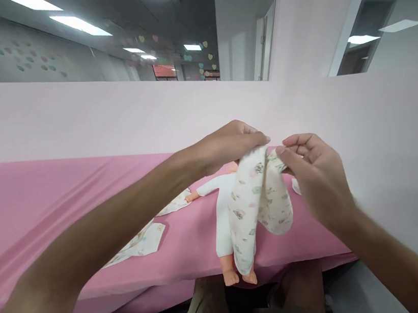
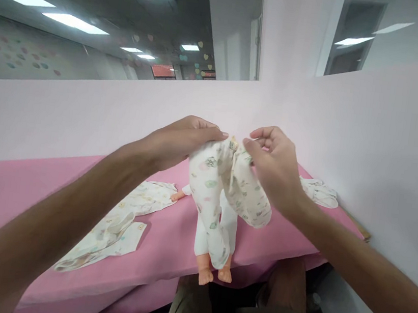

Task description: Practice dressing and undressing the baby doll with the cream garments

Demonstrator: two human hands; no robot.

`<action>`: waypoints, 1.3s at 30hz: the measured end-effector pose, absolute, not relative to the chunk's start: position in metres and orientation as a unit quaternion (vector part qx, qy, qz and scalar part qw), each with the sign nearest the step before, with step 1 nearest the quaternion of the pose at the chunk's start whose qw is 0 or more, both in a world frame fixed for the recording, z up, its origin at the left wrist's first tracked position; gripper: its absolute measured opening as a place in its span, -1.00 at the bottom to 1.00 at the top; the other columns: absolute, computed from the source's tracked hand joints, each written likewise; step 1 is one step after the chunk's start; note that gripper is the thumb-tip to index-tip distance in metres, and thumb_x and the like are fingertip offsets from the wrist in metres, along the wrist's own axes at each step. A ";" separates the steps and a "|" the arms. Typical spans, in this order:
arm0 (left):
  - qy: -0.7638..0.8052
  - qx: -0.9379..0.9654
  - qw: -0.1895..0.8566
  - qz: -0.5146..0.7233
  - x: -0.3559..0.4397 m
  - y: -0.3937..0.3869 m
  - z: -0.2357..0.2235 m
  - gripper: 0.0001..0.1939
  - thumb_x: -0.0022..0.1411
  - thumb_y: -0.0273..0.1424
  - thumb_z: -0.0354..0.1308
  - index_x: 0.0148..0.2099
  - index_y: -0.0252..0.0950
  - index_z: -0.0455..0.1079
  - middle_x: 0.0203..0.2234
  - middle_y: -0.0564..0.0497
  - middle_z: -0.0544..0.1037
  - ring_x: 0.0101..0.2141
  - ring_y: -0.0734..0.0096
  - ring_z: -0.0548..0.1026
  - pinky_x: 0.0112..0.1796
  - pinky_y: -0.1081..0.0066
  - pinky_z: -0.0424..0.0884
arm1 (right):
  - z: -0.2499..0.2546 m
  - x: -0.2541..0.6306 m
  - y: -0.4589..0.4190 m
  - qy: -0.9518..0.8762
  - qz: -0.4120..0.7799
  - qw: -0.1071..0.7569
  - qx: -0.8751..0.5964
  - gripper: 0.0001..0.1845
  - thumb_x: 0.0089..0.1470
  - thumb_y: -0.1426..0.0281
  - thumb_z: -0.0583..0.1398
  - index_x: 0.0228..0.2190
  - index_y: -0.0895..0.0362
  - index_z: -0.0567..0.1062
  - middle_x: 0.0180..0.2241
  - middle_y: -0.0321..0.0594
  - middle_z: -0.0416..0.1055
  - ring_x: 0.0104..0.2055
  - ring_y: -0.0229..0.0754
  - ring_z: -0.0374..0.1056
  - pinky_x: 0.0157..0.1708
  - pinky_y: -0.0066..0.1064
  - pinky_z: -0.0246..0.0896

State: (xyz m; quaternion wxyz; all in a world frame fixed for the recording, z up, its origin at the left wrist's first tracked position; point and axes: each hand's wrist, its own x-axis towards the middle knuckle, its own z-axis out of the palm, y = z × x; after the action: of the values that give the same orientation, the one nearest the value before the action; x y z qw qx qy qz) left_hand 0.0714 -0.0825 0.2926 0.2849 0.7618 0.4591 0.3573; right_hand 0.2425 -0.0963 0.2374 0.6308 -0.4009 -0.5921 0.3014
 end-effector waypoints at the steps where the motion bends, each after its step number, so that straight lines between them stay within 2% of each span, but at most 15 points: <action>1: 0.450 0.762 0.301 0.355 0.077 -0.085 0.292 -0.65 0.07 -0.30 0.17 -0.63 -0.29 0.16 -0.72 0.10 0.19 -0.65 0.58 0.20 -0.58 0.49 0.16 | 0.237 0.236 -0.108 -0.609 0.316 0.615 -0.388 -0.81 0.02 0.29 0.24 -0.32 0.07 0.38 -0.47 -0.28 0.32 -0.46 -0.25 0.30 -0.54 -0.39 0.26; 4: 0.429 0.766 0.322 0.354 0.087 -0.091 0.288 -0.70 0.12 -0.37 0.10 -0.61 -0.30 0.18 -0.70 0.10 0.21 -0.64 0.59 0.22 -0.57 0.50 0.16 | 0.232 0.225 -0.132 -0.645 0.307 0.595 -0.368 -0.65 -0.02 0.26 0.29 -0.20 0.07 0.34 -0.32 -0.22 0.37 -0.31 -0.19 0.37 -0.41 -0.35 0.37; 7: 0.404 0.771 0.337 0.359 0.090 -0.097 0.288 -0.76 0.16 -0.39 0.08 -0.54 -0.31 0.26 -0.63 0.07 0.31 -0.58 0.57 0.29 -0.53 0.49 0.23 | 0.226 0.222 -0.134 -0.659 0.239 0.612 -0.367 -0.50 -0.10 0.31 0.34 -0.13 0.06 0.30 -0.20 -0.18 0.35 -0.21 -0.16 0.36 -0.29 -0.30 0.39; 10: 0.367 0.778 0.364 0.357 0.086 -0.104 0.290 -0.81 0.20 -0.34 0.08 -0.43 -0.31 0.36 -0.51 0.00 0.44 -0.46 0.49 0.41 -0.40 0.42 0.37 | 0.223 0.225 -0.123 -0.654 0.179 0.636 -0.367 -0.58 -0.05 0.38 0.29 -0.14 0.05 0.29 -0.20 -0.18 0.34 -0.18 -0.14 0.35 -0.27 -0.27 0.37; 13: 0.363 0.772 0.331 0.404 0.079 -0.106 0.284 -0.78 0.23 -0.25 0.09 -0.20 -0.27 0.42 -0.29 -0.06 0.51 -0.23 0.33 0.48 -0.21 0.31 0.43 | 0.225 0.233 -0.113 -0.646 0.165 0.647 -0.370 -0.69 0.00 0.43 0.21 -0.17 0.03 0.30 -0.28 -0.22 0.32 -0.24 -0.16 0.34 -0.36 -0.30 0.33; 16: 0.377 0.736 0.251 0.503 0.076 -0.103 0.259 -0.51 0.14 -0.19 0.21 0.11 -0.16 0.28 -0.02 -0.09 0.45 0.03 0.18 0.39 -0.08 0.24 0.41 | 0.234 0.242 -0.109 -0.636 0.180 0.642 -0.388 -0.73 0.00 0.46 0.19 -0.21 0.03 0.32 -0.33 -0.23 0.31 -0.31 -0.18 0.34 -0.46 -0.35 0.27; 19: 0.376 0.725 0.317 0.482 0.084 -0.101 0.217 -0.24 0.01 -0.19 0.33 0.22 -0.13 0.16 0.12 -0.15 0.36 0.10 0.06 0.36 -0.08 0.17 0.44 | 0.243 0.247 -0.107 -0.623 0.190 0.641 -0.407 -0.75 -0.01 0.44 0.19 -0.22 0.03 0.34 -0.29 -0.20 0.33 -0.31 -0.18 0.36 -0.50 -0.39 0.25; 20: 0.361 0.721 0.376 0.456 0.089 -0.101 0.202 -0.25 -0.01 -0.19 0.34 0.21 -0.12 0.18 0.12 -0.15 0.37 0.08 0.06 0.38 -0.09 0.14 0.46 | 0.244 0.248 -0.106 -0.619 0.191 0.642 -0.411 -0.75 0.00 0.43 0.19 -0.22 0.03 0.34 -0.27 -0.19 0.34 -0.31 -0.18 0.36 -0.51 -0.39 0.25; 22: 0.331 0.698 0.492 0.402 0.100 -0.103 0.176 -0.41 0.03 -0.20 0.33 0.12 -0.10 0.30 0.03 -0.09 0.47 0.02 0.09 0.45 -0.06 0.10 0.46 | 0.245 0.250 -0.101 -0.612 0.194 0.646 -0.412 -0.75 0.01 0.40 0.19 -0.21 0.02 0.34 -0.24 -0.17 0.34 -0.31 -0.17 0.37 -0.50 -0.39 0.26; 25: 0.351 0.647 0.550 0.395 0.110 -0.104 0.153 -0.67 0.10 -0.16 0.26 -0.09 -0.14 0.45 -0.15 -0.07 0.58 -0.10 0.10 0.53 -0.07 0.08 0.47 | 0.239 0.257 -0.085 -0.602 0.204 0.654 -0.411 -0.75 0.00 0.38 0.20 -0.21 0.02 0.35 -0.22 -0.18 0.34 -0.30 -0.18 0.37 -0.46 -0.37 0.28; 28: 0.387 0.607 0.538 0.439 0.106 -0.101 0.152 -0.67 0.06 -0.16 0.29 -0.15 -0.21 0.46 -0.24 -0.08 0.60 -0.22 0.11 0.56 -0.20 0.12 0.50 | 0.225 0.272 -0.064 -0.579 0.200 0.655 -0.443 -0.73 -0.04 0.37 0.24 -0.24 0.04 0.35 -0.18 -0.19 0.34 -0.32 -0.21 0.35 -0.45 -0.37 0.28; 30: 0.398 0.603 0.516 0.460 0.098 -0.098 0.158 -0.64 0.04 -0.16 0.30 -0.16 -0.23 0.45 -0.27 -0.08 0.60 -0.28 0.16 0.56 -0.28 0.19 0.50 | 0.213 0.281 -0.051 -0.578 0.209 0.618 -0.490 -0.69 -0.06 0.33 0.27 -0.22 0.06 0.37 -0.17 -0.18 0.35 -0.31 -0.20 0.35 -0.42 -0.35 0.29; 33: 0.409 0.629 0.459 0.476 0.087 -0.093 0.171 -0.64 0.06 -0.13 0.28 -0.16 -0.24 0.43 -0.33 -0.05 0.58 -0.33 0.25 0.53 -0.36 0.31 0.47 | 0.193 0.285 -0.044 -0.622 0.245 0.527 -0.525 -0.62 -0.02 0.20 0.26 -0.14 0.06 0.42 -0.09 -0.11 0.36 -0.12 -0.08 0.35 -0.23 -0.25 0.34; 36: 0.420 0.667 0.402 0.465 0.079 -0.086 0.181 -0.67 0.09 -0.13 0.25 -0.21 -0.27 0.44 -0.38 -0.03 0.54 -0.36 0.32 0.50 -0.40 0.38 0.42 | 0.178 0.276 -0.051 -0.709 0.307 0.464 -0.434 -0.56 0.12 0.10 0.14 -0.02 0.04 0.41 0.05 -0.10 0.31 0.09 -0.03 0.25 -0.04 -0.20 0.29; 39: 0.428 0.696 0.369 0.443 0.074 -0.076 0.187 -0.69 0.12 -0.14 0.21 -0.21 -0.27 0.44 -0.36 -0.03 0.53 -0.35 0.35 0.48 -0.40 0.41 0.39 | 0.164 0.262 -0.061 -0.770 0.401 0.397 -0.297 -0.43 0.14 0.07 0.13 0.11 0.04 0.28 0.08 -0.08 0.29 0.09 -0.01 0.25 -0.06 -0.21 0.31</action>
State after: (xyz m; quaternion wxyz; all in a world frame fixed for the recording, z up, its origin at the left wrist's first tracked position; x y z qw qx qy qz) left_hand 0.0735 -0.0756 0.1873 0.3690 0.6958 0.4283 0.4431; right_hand 0.2618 -0.0610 0.1642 0.3968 -0.2968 -0.7703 0.4014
